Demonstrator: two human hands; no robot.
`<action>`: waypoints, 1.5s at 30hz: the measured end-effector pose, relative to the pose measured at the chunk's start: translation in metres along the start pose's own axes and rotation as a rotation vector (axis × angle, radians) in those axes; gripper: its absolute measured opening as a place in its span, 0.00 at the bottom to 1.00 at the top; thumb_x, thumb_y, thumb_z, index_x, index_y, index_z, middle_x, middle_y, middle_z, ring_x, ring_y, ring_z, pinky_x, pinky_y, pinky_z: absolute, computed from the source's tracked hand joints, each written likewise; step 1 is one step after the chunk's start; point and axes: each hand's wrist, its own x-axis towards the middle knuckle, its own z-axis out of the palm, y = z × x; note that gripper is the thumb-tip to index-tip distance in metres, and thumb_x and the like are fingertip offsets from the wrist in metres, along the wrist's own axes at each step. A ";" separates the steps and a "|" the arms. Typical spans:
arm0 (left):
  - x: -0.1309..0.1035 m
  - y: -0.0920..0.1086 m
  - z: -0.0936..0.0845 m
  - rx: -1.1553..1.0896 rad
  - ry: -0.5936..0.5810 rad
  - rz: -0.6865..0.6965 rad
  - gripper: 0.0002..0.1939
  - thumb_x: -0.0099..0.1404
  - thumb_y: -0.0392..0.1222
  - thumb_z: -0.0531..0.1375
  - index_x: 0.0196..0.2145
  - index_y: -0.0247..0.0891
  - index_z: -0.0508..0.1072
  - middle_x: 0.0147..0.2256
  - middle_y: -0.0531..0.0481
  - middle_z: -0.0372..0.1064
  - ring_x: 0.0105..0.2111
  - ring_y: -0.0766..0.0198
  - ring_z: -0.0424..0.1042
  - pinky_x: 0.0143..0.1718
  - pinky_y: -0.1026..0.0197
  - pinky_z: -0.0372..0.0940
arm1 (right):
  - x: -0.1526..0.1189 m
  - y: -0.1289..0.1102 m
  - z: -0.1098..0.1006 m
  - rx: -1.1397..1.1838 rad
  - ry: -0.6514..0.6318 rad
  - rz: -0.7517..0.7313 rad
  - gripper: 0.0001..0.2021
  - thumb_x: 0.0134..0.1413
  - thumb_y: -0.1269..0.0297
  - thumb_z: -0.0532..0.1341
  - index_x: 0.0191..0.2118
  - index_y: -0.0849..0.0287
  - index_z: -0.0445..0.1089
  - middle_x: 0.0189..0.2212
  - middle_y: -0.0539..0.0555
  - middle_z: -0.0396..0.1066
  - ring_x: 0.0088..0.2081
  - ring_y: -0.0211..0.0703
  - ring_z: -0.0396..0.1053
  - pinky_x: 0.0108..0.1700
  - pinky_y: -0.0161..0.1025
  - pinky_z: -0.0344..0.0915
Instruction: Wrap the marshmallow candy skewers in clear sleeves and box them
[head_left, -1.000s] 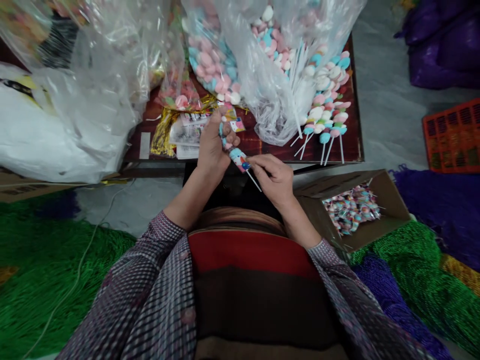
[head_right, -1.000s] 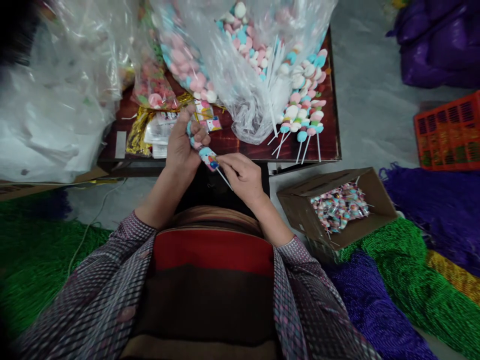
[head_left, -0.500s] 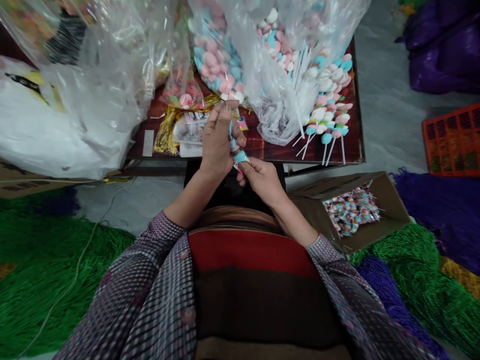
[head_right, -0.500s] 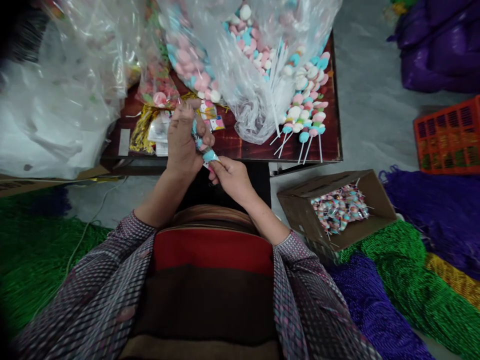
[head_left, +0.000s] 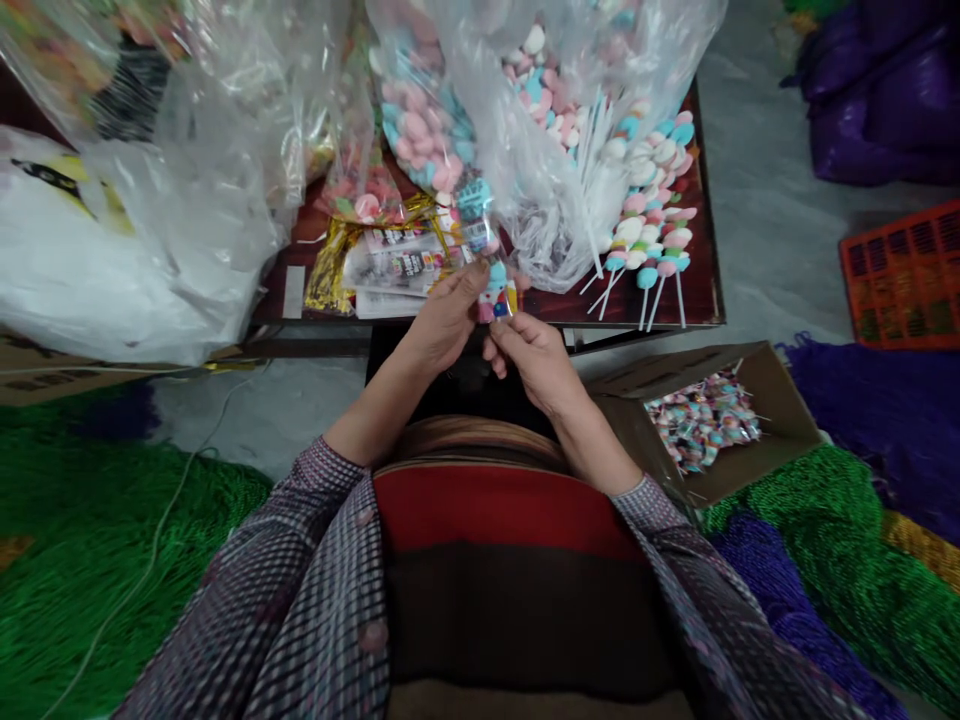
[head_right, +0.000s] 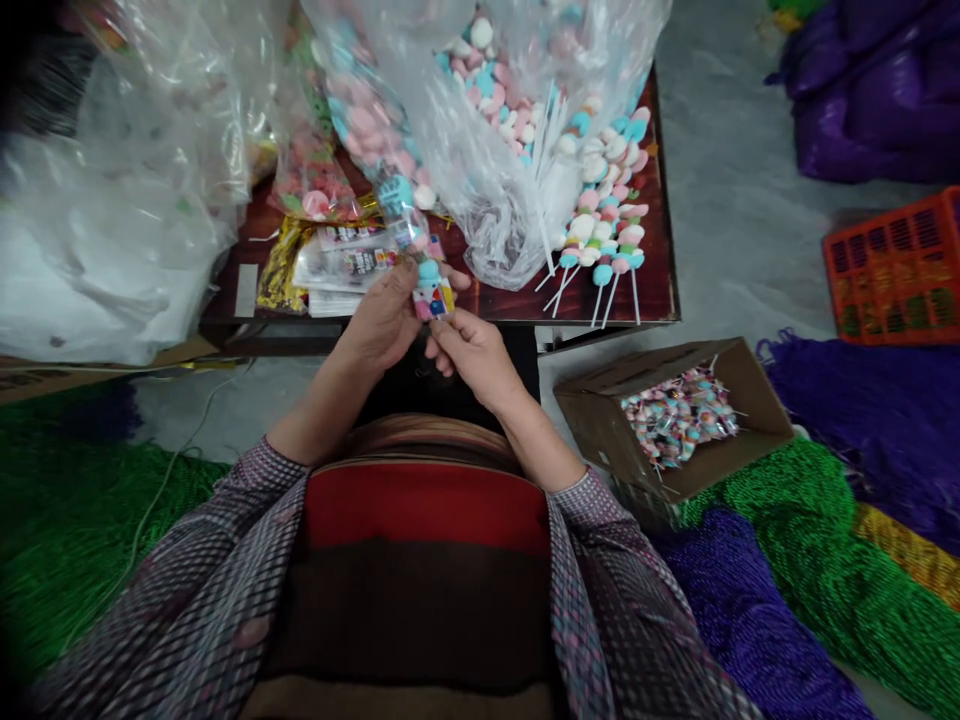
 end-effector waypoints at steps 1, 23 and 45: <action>0.001 0.003 0.001 0.000 0.020 0.013 0.21 0.72 0.59 0.57 0.43 0.38 0.78 0.38 0.44 0.80 0.28 0.66 0.74 0.25 0.65 0.66 | -0.002 0.001 -0.001 0.009 -0.020 0.020 0.22 0.53 0.40 0.67 0.32 0.57 0.72 0.20 0.43 0.69 0.19 0.28 0.60 0.21 0.29 0.58; 0.001 -0.019 -0.019 0.997 0.068 0.549 0.32 0.72 0.69 0.45 0.29 0.40 0.68 0.28 0.49 0.66 0.32 0.61 0.67 0.40 0.56 0.62 | -0.011 0.013 -0.013 -0.152 0.117 -0.127 0.21 0.62 0.40 0.60 0.40 0.55 0.73 0.18 0.40 0.63 0.15 0.27 0.56 0.20 0.30 0.52; -0.007 0.016 0.024 -0.136 0.007 -0.100 0.14 0.68 0.47 0.67 0.48 0.40 0.75 0.18 0.62 0.55 0.24 0.69 0.68 0.27 0.66 0.61 | -0.009 0.018 -0.001 -0.137 0.094 -0.132 0.24 0.59 0.36 0.61 0.35 0.56 0.71 0.16 0.40 0.61 0.15 0.28 0.53 0.20 0.32 0.52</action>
